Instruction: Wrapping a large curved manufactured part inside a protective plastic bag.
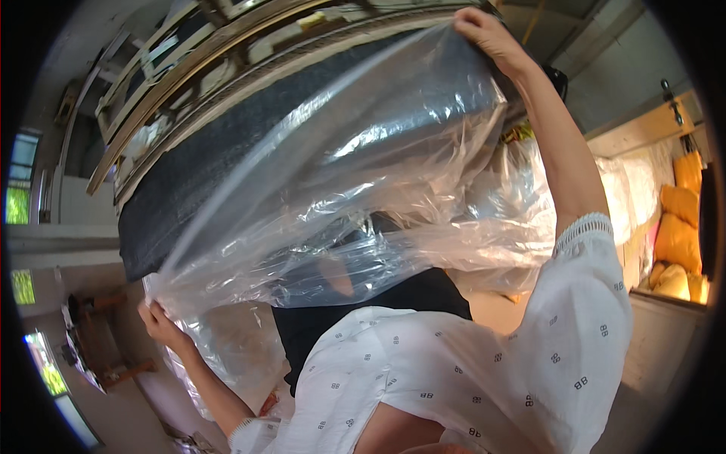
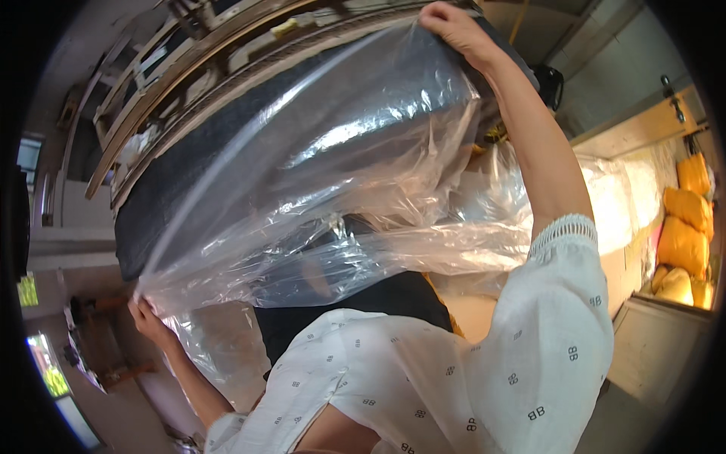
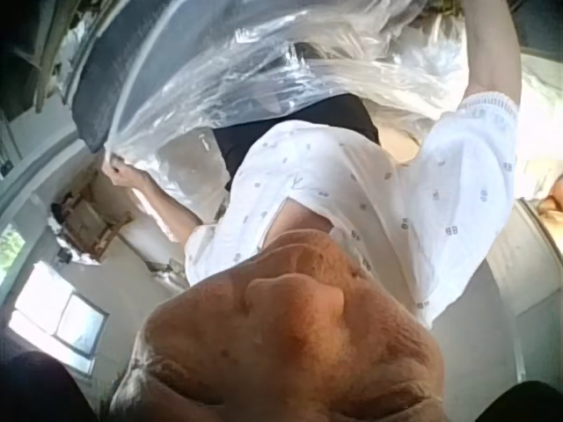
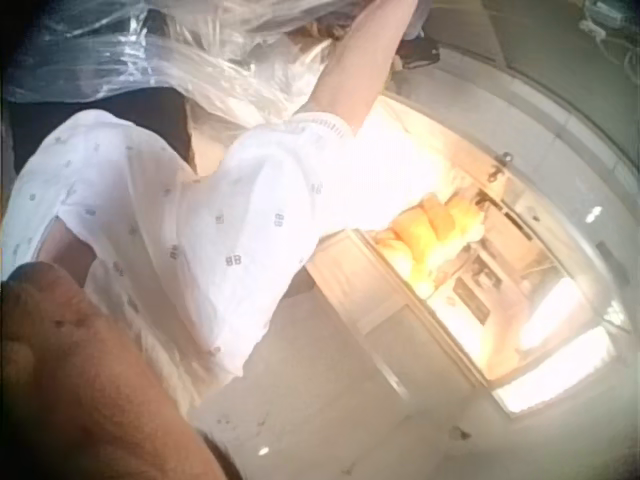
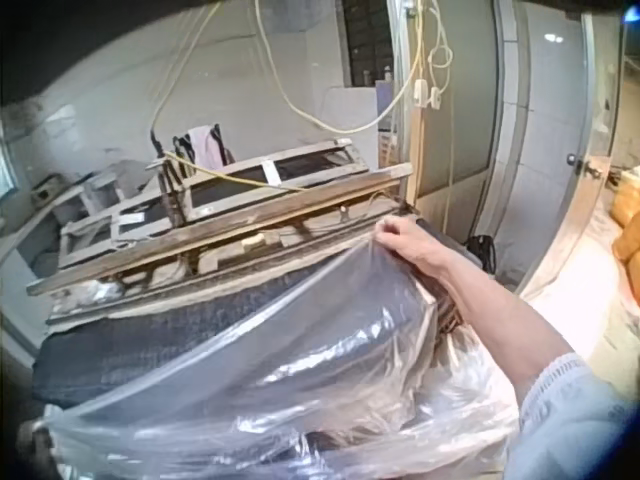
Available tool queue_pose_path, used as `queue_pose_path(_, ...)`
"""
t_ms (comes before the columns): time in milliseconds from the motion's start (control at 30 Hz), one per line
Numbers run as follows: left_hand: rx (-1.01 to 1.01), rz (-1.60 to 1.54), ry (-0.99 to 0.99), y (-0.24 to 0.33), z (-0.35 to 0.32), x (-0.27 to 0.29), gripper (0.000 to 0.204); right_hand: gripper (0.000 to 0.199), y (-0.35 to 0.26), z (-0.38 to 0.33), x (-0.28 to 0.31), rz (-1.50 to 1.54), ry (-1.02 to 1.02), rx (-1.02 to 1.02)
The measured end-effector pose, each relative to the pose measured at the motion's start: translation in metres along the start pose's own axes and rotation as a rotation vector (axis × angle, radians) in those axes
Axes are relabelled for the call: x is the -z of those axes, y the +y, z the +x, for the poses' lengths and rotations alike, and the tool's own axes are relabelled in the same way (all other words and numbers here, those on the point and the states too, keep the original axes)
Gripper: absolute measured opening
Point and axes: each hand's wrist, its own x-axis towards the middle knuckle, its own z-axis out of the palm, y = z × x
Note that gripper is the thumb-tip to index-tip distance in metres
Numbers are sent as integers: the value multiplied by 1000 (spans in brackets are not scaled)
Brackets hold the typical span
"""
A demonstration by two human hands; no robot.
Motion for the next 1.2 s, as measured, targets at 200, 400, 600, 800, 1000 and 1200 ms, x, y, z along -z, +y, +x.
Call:
queue_pose_path(200, 23, -348, 4, 7, 126, -83, 27, 19, 31, 21, -39, 44, 479, -23)
queue_pose_path(400, -24, -114, -14, -28, 184, -171, 30, 19, 48, 39, -58, -318, 599, -2)
queue_pose_path(600, 36, -203, -29, -9, 211, -208, 30, 21, 60, 54, -45, -564, 556, 1)
queue_pose_path(800, 29, -140, -24, -10, 222, -215, 29, 30, 64, 62, -33, -617, 603, -89)
queue_pose_path(1000, 5, 33, 2, -18, 223, -208, 30, 34, 59, 64, -42, -590, 657, -175)
queue_pose_path(1200, 81, -117, -87, -12, 215, -200, 27, 28, 69, 66, -28, -443, 682, -162)
